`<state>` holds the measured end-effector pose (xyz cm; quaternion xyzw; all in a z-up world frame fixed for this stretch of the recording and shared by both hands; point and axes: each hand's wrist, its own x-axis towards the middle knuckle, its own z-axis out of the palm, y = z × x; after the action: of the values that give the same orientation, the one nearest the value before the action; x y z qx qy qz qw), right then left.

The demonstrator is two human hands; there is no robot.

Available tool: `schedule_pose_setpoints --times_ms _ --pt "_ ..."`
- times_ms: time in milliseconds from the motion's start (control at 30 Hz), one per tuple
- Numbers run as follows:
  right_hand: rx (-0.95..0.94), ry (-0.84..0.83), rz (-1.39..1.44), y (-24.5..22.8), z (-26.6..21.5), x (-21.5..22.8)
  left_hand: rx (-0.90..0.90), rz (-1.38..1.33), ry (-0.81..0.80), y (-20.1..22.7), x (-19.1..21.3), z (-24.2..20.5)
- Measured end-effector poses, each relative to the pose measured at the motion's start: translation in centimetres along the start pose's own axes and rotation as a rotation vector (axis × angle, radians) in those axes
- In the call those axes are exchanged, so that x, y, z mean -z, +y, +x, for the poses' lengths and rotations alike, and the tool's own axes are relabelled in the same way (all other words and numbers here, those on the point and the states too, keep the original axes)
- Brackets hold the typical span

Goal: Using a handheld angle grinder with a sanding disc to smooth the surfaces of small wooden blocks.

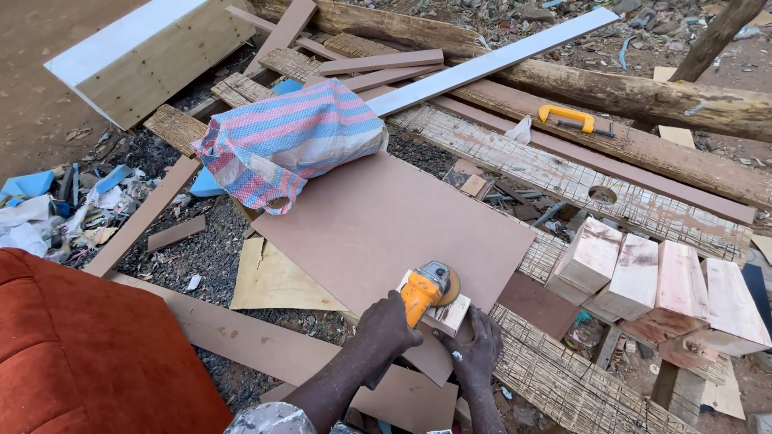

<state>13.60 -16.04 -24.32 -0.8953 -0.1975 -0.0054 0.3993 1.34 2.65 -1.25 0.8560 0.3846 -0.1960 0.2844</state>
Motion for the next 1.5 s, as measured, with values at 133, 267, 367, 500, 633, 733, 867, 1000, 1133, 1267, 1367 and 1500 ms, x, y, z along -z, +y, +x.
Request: schedule_pose_setpoints --times_ms 133,267,367,500,633,733,867,1000,1133,1267,1367,1500 --pt "0.085 0.056 -0.020 3.1 0.2 -2.2 -0.005 0.017 -0.022 0.7 0.0 -0.4" --pt "0.044 0.021 0.000 1.6 0.0 -1.1 -0.054 0.020 -0.001 0.6 -0.8 -0.5" --pt "0.030 0.022 0.024 1.5 -0.1 -1.0 -0.078 0.030 -0.003 0.8 -1.4 -0.8" --pt "0.112 0.100 0.039 1.2 -0.2 -0.9 -0.103 0.040 -0.002 1.1 -1.5 -1.4" --pt "0.075 0.081 0.069 0.8 -0.3 -0.7 -0.119 0.056 -0.023 1.8 -1.2 -2.9" --pt "0.037 0.044 0.084 0.8 -0.6 -0.4 -0.110 0.085 -0.040 1.4 -0.9 -4.6" --pt "0.053 0.048 0.116 0.1 -0.3 0.0 0.070 -0.017 -0.073 -2.7 -0.5 -5.2" --pt "0.032 0.021 0.029 -0.4 -0.5 0.1 0.268 -0.193 0.004 -6.3 1.7 -3.5" --pt "-0.114 -0.100 0.106 -3.1 -0.5 2.3 0.207 -0.017 0.046 -8.2 0.6 -0.6" --pt "-0.019 -0.013 0.107 -1.1 -0.3 1.0 0.119 -0.063 0.007 -5.3 -0.9 -3.2" --pt "-0.003 -0.023 0.082 -0.7 -0.3 1.0 0.078 -0.036 -0.023 -3.7 -1.0 -4.8" --pt "-0.066 -0.047 0.117 -2.5 -0.4 1.8 0.154 -0.144 0.012 -5.6 -0.2 -4.5"
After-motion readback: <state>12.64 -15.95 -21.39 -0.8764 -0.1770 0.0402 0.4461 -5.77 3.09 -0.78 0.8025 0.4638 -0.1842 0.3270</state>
